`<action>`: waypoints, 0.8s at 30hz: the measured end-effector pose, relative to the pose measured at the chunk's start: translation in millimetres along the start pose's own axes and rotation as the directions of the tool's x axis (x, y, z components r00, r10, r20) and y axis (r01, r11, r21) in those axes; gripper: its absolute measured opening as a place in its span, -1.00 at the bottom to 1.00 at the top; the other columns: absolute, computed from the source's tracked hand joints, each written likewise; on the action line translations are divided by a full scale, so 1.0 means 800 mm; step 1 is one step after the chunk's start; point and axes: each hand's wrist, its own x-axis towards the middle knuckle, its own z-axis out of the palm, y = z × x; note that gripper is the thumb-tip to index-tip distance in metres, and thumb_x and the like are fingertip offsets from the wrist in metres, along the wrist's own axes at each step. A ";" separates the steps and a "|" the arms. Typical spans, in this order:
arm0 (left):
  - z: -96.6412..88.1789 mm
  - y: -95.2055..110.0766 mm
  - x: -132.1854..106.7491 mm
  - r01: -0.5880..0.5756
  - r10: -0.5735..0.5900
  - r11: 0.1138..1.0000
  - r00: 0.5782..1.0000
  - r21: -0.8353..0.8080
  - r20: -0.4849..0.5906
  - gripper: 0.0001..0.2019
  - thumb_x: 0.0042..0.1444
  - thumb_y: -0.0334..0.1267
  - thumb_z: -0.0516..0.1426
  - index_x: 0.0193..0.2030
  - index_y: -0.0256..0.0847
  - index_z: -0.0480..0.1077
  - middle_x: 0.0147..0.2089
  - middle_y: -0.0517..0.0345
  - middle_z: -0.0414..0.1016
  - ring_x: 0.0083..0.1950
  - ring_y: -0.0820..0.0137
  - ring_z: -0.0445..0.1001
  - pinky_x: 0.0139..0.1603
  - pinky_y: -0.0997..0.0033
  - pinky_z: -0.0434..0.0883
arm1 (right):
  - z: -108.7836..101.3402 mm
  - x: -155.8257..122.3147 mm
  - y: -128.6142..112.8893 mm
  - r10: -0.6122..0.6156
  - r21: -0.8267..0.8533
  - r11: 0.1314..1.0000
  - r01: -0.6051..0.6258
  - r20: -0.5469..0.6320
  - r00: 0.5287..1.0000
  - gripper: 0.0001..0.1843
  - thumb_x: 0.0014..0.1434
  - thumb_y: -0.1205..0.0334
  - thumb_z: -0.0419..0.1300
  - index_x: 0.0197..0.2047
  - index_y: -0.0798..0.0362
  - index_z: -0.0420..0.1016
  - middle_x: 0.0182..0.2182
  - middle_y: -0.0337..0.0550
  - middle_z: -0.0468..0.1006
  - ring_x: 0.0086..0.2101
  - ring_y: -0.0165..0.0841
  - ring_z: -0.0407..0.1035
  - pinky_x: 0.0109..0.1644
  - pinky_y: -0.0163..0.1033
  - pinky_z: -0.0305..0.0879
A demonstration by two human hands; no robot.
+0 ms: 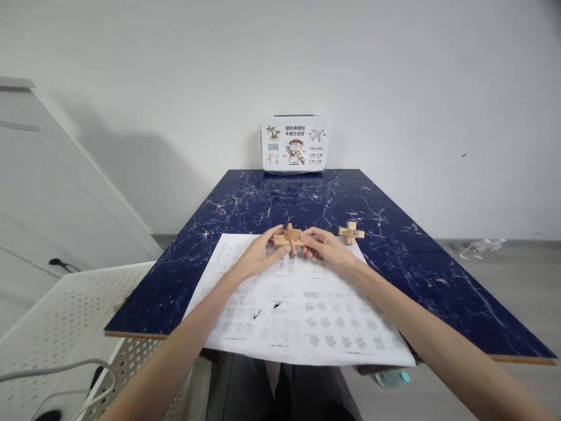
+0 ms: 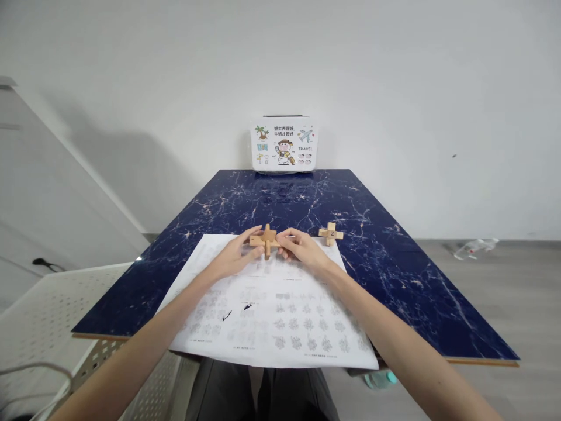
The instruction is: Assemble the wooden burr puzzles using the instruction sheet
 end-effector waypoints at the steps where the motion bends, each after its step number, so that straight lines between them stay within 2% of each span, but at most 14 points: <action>1: 0.000 0.001 0.000 0.007 -0.007 1.000 1.000 -0.003 -0.010 -0.30 0.20 -0.01 0.26 0.41 -0.15 0.20 0.36 -0.16 0.40 0.33 0.06 0.42 0.33 -0.02 0.35 | 0.000 0.000 -0.001 0.003 0.036 0.999 -0.003 -0.007 1.000 -0.58 0.15 -0.18 0.39 -0.20 -0.01 0.47 -0.44 -0.27 0.49 -0.50 -0.45 0.27 -0.41 -0.28 0.17; 5: 0.004 0.006 0.001 -0.004 0.004 0.994 1.000 -0.107 0.007 -0.15 0.06 -0.07 0.37 0.45 -0.11 0.15 0.35 -0.15 0.40 0.26 0.07 0.48 0.28 -0.02 0.40 | 0.006 0.001 0.002 0.025 0.195 0.980 -0.034 0.046 0.999 -0.58 0.13 -0.12 0.43 -0.22 0.00 0.43 -0.44 -0.29 0.47 -0.49 -0.46 0.25 -0.41 -0.30 0.15; 8: 0.006 0.012 0.000 -0.026 0.025 0.991 1.000 -0.134 -0.015 -0.14 0.01 -0.10 0.40 0.43 -0.07 0.18 0.33 -0.09 0.42 0.28 0.08 0.46 0.29 0.02 0.40 | 0.012 0.003 0.008 0.039 0.290 0.955 -0.069 0.108 0.993 -0.60 0.14 -0.06 0.45 -0.18 0.02 0.44 -0.42 -0.27 0.47 -0.47 -0.46 0.28 -0.40 -0.31 0.18; 12: 0.008 0.015 -0.004 -0.028 0.025 0.995 0.999 -0.092 -0.036 -0.19 0.03 -0.08 0.38 0.41 -0.06 0.23 0.28 -0.03 0.46 0.29 0.06 0.44 0.29 0.04 0.41 | 0.017 0.004 0.012 0.074 0.276 0.955 -0.108 0.131 0.989 -0.63 0.17 -0.01 0.43 -0.16 0.03 0.45 -0.39 -0.22 0.52 -0.44 -0.43 0.36 -0.31 -0.27 0.32; 15: 0.012 0.011 -0.004 0.010 -0.012 0.986 1.000 -0.165 -0.012 -0.14 0.04 -0.08 0.38 0.45 -0.07 0.16 0.32 -0.06 0.43 0.29 0.07 0.46 0.26 0.07 0.45 | 0.020 0.001 0.006 0.042 0.154 0.986 -0.063 0.138 0.990 -0.63 0.23 -0.07 0.35 -0.09 0.02 0.46 -0.33 -0.16 0.57 -0.38 -0.36 0.45 -0.18 -0.16 0.43; 18: 0.013 0.008 -0.003 0.070 -0.065 0.957 0.998 -0.280 0.028 -0.17 0.08 -0.08 0.36 0.44 -0.10 0.13 0.31 -0.10 0.43 0.22 0.11 0.53 0.19 0.11 0.50 | 0.024 -0.003 -0.002 -0.083 -0.091 0.992 0.093 0.107 0.991 -0.68 0.30 -0.06 0.26 -0.04 -0.01 0.48 -0.17 -0.08 0.61 -0.23 -0.27 0.52 -0.06 -0.08 0.46; 21: 0.012 0.010 -0.002 0.124 -0.101 0.941 0.991 -0.316 0.087 -0.24 0.09 -0.08 0.35 0.38 -0.12 0.16 0.17 -0.07 0.53 0.09 0.17 0.60 0.10 0.13 0.54 | 0.024 -0.007 -0.007 -0.240 -0.359 0.900 0.250 0.072 0.968 -0.76 0.33 0.03 0.22 -0.04 -0.03 0.50 -0.07 -0.04 0.60 -0.11 -0.21 0.51 -0.04 -0.08 0.45; 24: 0.010 0.016 -0.004 0.159 -0.134 0.942 0.986 -0.294 0.103 -0.21 0.05 -0.09 0.38 0.37 -0.12 0.17 0.14 -0.08 0.54 0.01 0.22 0.61 0.04 0.15 0.55 | 0.023 -0.009 -0.006 -0.311 -0.529 0.796 0.293 0.056 0.949 -0.80 0.36 0.06 0.16 -0.09 -0.02 0.50 -0.18 -0.07 0.63 -0.20 -0.22 0.51 -0.12 -0.11 0.43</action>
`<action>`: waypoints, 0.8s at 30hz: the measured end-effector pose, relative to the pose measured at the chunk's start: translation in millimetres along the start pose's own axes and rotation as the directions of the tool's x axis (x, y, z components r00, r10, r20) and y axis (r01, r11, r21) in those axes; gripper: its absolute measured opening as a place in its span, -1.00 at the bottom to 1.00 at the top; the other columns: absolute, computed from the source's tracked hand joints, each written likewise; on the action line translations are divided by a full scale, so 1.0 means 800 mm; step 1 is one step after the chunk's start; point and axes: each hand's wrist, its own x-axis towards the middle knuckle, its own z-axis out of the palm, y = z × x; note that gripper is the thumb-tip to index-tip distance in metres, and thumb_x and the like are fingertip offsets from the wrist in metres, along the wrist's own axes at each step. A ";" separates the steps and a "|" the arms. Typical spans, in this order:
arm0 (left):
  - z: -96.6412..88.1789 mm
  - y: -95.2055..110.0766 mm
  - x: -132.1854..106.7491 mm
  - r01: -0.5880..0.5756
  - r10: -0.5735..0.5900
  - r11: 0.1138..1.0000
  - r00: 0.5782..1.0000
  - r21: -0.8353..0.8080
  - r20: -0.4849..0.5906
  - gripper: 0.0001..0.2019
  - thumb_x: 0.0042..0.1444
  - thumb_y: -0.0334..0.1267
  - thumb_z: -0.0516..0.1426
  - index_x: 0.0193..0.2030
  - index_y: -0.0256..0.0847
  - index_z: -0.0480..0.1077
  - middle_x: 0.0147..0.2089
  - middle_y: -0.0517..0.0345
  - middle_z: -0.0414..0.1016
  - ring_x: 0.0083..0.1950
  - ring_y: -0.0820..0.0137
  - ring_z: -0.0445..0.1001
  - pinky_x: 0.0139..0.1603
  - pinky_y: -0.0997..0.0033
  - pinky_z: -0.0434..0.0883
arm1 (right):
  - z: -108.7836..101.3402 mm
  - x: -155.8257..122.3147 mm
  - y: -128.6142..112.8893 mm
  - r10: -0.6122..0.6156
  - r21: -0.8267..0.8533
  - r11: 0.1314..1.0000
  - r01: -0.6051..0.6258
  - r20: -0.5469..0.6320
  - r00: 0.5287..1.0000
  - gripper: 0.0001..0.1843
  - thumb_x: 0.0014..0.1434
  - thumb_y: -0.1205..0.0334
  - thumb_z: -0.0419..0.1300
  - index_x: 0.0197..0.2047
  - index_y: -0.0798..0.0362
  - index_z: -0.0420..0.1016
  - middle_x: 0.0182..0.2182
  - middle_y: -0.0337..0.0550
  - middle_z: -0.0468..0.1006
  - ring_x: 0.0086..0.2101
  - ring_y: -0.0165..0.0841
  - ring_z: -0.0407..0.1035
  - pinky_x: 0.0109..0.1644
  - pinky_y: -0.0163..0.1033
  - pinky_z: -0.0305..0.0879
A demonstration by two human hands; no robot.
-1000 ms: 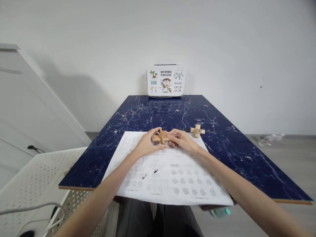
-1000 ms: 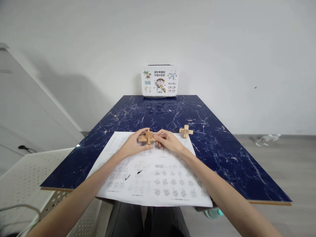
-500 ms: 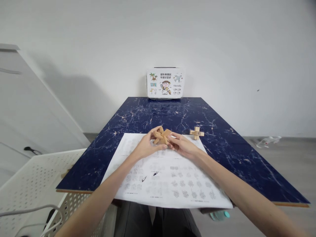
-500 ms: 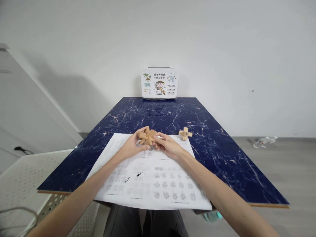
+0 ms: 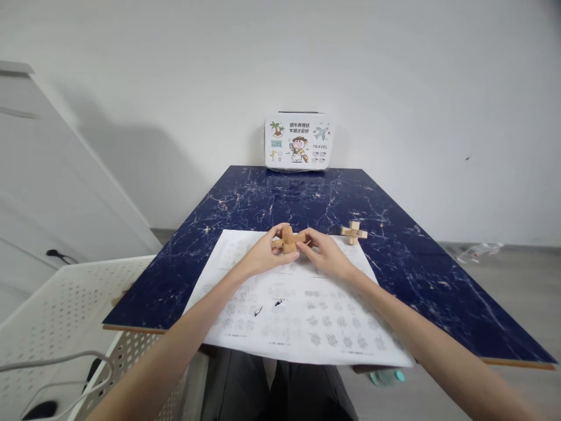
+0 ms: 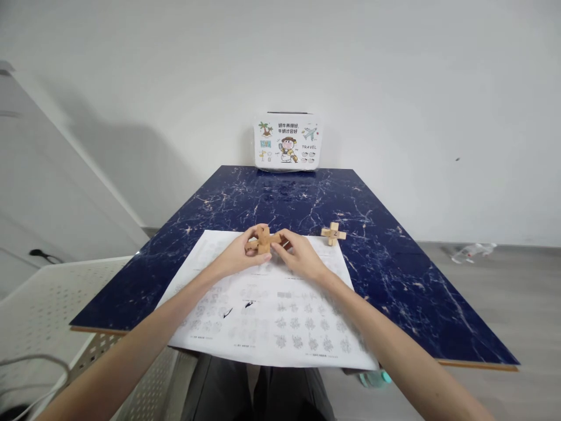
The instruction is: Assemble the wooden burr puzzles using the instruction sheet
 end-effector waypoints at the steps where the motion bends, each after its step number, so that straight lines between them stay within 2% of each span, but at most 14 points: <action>1: 0.001 0.001 -0.001 0.004 -0.004 1.000 1.000 0.005 -0.011 -0.20 0.03 -0.10 0.40 0.36 -0.13 0.17 0.16 -0.11 0.52 0.01 0.22 0.61 0.04 0.15 0.55 | -0.001 -0.001 0.000 -0.005 -0.035 0.999 0.005 0.000 1.000 -0.80 0.38 0.07 0.14 -0.10 -0.02 0.50 -0.21 -0.09 0.64 -0.24 -0.23 0.51 -0.15 -0.12 0.42; 6: 0.002 -0.005 0.000 -0.023 0.024 0.999 1.000 0.025 -0.018 -0.13 -0.12 -0.13 0.48 0.32 -0.14 0.24 0.26 -0.18 0.43 0.07 0.17 0.57 0.07 0.12 0.51 | -0.005 -0.004 0.003 -0.021 -0.144 0.989 0.028 0.047 0.999 -0.82 0.42 0.09 0.09 -0.08 -0.03 0.45 -0.27 -0.13 0.65 -0.29 -0.24 0.50 -0.18 -0.16 0.35; 9: -0.002 -0.015 0.004 -0.042 0.044 0.997 0.999 0.069 -0.031 -0.15 -0.08 -0.12 0.45 0.35 -0.13 0.24 0.27 -0.19 0.41 0.03 0.19 0.56 0.00 0.15 0.51 | -0.010 -0.004 0.008 -0.027 -0.201 0.979 0.040 0.070 0.997 -0.80 0.44 0.08 0.05 -0.11 -0.03 0.42 -0.30 -0.15 0.64 -0.32 -0.26 0.48 -0.19 -0.18 0.32; 13: -0.006 -0.023 0.007 -0.098 0.098 0.994 0.995 0.047 -0.005 -0.30 0.09 -0.16 0.33 0.35 -0.15 0.26 0.13 -0.11 0.49 -0.06 0.28 0.56 -0.07 0.24 0.49 | -0.015 -0.002 0.016 -0.037 -0.240 0.969 0.053 0.072 0.997 -0.78 0.45 0.07 0.02 -0.13 -0.02 0.40 -0.29 -0.14 0.62 -0.32 -0.26 0.46 -0.20 -0.19 0.28; 15: -0.005 -0.024 0.006 -0.097 0.098 0.992 0.995 0.085 -0.003 -0.22 0.04 -0.16 0.36 0.39 -0.15 0.21 0.01 -0.04 0.54 -0.13 0.30 0.56 -0.12 0.23 0.50 | -0.016 -0.002 0.016 -0.051 -0.245 0.967 0.068 0.076 0.996 -0.79 0.45 0.08 0.02 -0.13 -0.03 0.41 -0.29 -0.13 0.62 -0.32 -0.25 0.46 -0.21 -0.18 0.27; 17: -0.002 -0.024 0.004 -0.090 0.094 0.986 0.995 0.138 -0.025 -0.11 -0.03 -0.13 0.41 0.42 -0.12 0.16 -0.02 -0.01 0.56 -0.15 0.28 0.57 -0.13 0.19 0.52 | -0.015 -0.003 0.015 -0.062 -0.249 0.965 0.080 0.080 0.995 -0.80 0.45 0.09 0.03 -0.13 -0.04 0.42 -0.31 -0.14 0.61 -0.34 -0.25 0.44 -0.23 -0.19 0.25; 19: 0.001 -0.022 0.003 -0.100 0.111 0.978 0.993 0.183 -0.048 -0.10 -0.06 -0.08 0.43 0.41 -0.10 0.18 0.06 -0.06 0.56 -0.08 0.21 0.58 -0.07 0.12 0.54 | -0.014 -0.003 0.014 -0.062 -0.254 0.964 0.080 0.077 0.995 -0.80 0.45 0.08 0.03 -0.13 -0.06 0.43 -0.33 -0.15 0.60 -0.36 -0.25 0.43 -0.24 -0.19 0.24; 21: 0.001 -0.019 0.002 -0.127 0.143 0.966 0.988 0.226 -0.057 -0.16 -0.05 -0.05 0.42 0.36 -0.10 0.24 0.17 -0.11 0.52 0.04 0.15 0.57 0.04 0.05 0.53 | -0.013 -0.004 0.015 -0.060 -0.255 0.964 0.074 0.064 0.996 -0.80 0.44 0.08 0.04 -0.12 -0.06 0.44 -0.32 -0.15 0.62 -0.36 -0.25 0.43 -0.23 -0.17 0.24; 24: -0.003 -0.014 0.004 -0.166 0.193 0.941 0.979 0.296 -0.066 -0.24 -0.07 -0.04 0.43 0.28 -0.11 0.33 0.23 -0.09 0.48 0.16 0.09 0.53 0.16 0.01 0.48 | -0.012 -0.005 0.016 -0.052 -0.254 0.965 0.062 0.044 0.998 -0.79 0.43 0.07 0.06 -0.09 -0.06 0.47 -0.29 -0.13 0.65 -0.33 -0.23 0.46 -0.20 -0.16 0.26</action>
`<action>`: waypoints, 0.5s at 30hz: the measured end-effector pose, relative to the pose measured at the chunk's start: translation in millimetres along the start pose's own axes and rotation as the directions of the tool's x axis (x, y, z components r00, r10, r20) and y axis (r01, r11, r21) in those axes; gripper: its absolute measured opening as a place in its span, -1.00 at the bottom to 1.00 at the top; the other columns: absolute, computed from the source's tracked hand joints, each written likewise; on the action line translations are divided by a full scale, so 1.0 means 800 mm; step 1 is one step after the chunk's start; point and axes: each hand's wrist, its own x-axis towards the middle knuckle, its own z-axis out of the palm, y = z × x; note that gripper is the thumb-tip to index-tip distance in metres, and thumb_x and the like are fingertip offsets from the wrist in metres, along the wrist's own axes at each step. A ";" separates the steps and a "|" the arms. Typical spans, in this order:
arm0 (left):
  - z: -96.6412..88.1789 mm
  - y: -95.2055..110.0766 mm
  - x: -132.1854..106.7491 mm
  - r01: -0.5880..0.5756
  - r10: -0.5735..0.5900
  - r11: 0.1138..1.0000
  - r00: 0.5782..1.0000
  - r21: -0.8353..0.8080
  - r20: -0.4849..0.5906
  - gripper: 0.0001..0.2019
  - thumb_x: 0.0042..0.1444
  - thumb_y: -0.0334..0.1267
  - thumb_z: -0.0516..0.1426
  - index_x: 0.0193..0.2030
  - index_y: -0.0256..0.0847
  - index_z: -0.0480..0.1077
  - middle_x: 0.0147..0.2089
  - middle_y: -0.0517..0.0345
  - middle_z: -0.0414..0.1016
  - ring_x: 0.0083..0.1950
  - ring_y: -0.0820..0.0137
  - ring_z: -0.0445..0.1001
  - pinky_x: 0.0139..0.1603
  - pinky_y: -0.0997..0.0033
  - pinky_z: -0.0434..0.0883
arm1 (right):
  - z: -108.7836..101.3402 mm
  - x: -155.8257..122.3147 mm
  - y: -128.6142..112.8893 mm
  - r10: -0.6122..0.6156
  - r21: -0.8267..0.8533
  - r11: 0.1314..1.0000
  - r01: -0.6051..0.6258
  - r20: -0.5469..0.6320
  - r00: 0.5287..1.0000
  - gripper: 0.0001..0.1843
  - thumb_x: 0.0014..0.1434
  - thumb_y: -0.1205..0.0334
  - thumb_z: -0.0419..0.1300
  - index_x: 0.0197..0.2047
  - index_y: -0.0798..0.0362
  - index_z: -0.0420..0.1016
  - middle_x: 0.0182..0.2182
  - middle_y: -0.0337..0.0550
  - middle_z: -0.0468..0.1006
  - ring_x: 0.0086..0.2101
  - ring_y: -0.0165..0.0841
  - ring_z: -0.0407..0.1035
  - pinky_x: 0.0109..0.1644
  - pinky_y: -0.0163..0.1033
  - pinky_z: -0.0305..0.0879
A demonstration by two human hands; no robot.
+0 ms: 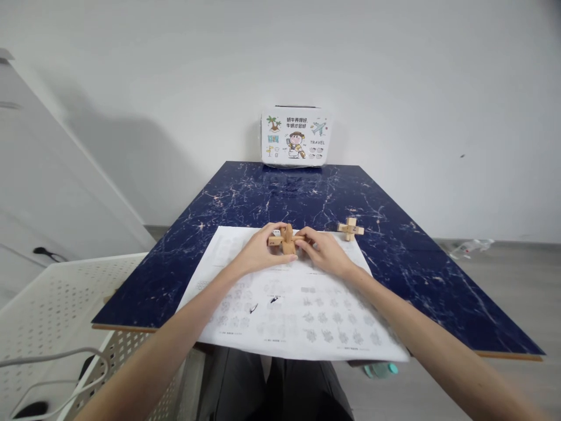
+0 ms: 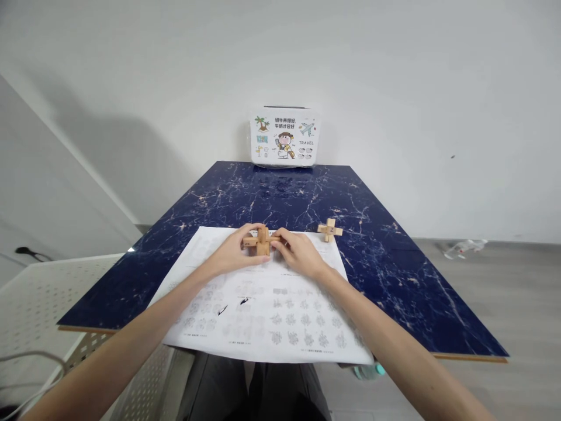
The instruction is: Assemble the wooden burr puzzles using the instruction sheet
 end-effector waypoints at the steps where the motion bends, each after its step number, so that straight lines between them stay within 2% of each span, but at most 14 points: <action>1: -0.002 0.000 0.001 -0.007 0.007 1.000 1.000 0.018 -0.007 -0.24 -0.09 -0.04 0.44 0.26 -0.11 0.35 0.24 -0.08 0.48 0.18 0.08 0.52 0.18 0.02 0.48 | 0.000 0.000 0.001 0.005 -0.004 1.000 -0.005 -0.007 1.000 -0.79 0.43 0.07 0.06 -0.08 -0.06 0.48 -0.27 -0.13 0.66 -0.32 -0.22 0.47 -0.19 -0.16 0.26; 6: -0.008 -0.001 0.003 -0.013 0.013 0.999 1.000 0.035 -0.006 -0.23 -0.10 -0.02 0.44 0.25 -0.11 0.35 0.24 -0.04 0.48 0.18 0.09 0.52 0.18 0.08 0.48 | 0.000 -0.002 0.001 -0.003 -0.033 0.999 0.002 -0.026 1.000 -0.79 0.43 0.07 0.07 -0.07 -0.08 0.49 -0.26 -0.14 0.67 -0.31 -0.23 0.50 -0.16 -0.16 0.27; 15: -0.008 0.007 0.001 -0.007 0.010 0.998 0.999 0.069 -0.034 -0.25 -0.11 -0.01 0.43 0.25 -0.11 0.38 0.24 -0.04 0.50 0.19 0.07 0.51 0.22 0.02 0.45 | -0.001 -0.003 -0.007 -0.011 -0.056 0.998 0.009 -0.034 0.999 -0.79 0.44 0.07 0.06 -0.10 -0.07 0.48 -0.27 -0.14 0.66 -0.31 -0.23 0.47 -0.21 -0.18 0.22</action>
